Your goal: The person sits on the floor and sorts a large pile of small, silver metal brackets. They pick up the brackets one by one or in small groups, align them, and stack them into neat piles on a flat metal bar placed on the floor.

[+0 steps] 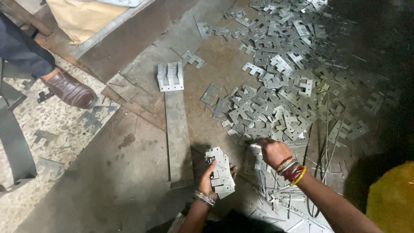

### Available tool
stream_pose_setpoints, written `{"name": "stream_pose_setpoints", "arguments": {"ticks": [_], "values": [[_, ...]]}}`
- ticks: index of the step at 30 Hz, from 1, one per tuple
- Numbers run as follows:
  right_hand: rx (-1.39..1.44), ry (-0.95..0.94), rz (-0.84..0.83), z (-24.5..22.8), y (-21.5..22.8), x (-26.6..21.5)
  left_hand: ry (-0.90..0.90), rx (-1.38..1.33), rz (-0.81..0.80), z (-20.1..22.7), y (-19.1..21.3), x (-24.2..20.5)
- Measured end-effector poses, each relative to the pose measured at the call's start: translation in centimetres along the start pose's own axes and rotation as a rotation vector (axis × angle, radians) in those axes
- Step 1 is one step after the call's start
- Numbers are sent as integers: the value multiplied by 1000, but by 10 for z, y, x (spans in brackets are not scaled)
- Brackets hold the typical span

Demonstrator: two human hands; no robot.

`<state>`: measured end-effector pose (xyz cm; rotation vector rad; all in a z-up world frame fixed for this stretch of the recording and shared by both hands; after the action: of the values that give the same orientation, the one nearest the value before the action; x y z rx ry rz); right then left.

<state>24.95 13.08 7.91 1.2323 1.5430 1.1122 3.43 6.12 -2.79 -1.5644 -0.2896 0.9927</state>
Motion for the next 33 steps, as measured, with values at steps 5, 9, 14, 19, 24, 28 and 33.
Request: {"name": "stream_pose_setpoints", "arguments": {"ticks": [5, 9, 14, 19, 24, 28, 33], "values": [[855, -105, -145, -15, 17, 2, -27, 85, -64, -4, 5, 6], [218, -198, -187, -10, 6, 20, 37, 149, -19, -6, 12, 6], [-200, -41, -226, -26, -12, 23, 42, 235, -32, -1, 13, 3], [-456, 269, -543, -39, -43, -4, 16, 234, 87, 1, 26, 4], [-463, 253, -386, -22, -27, 5, 59, 73, 15, -2, 4, 1], [-498, 431, -417, -36, -48, -6, 87, -3, 103, -5, -3, -4], [-435, 286, -312, -38, -30, 14, 31, -26, -17, -2, -25, -8]]}}
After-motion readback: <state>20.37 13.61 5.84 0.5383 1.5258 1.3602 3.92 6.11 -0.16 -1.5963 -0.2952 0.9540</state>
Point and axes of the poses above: each hand's wrist, its own x-axis towards the middle knuckle, its own y-axis out of the back of the hand, z = x × y, the point moved 9 cm from there along x, towards the middle knuckle
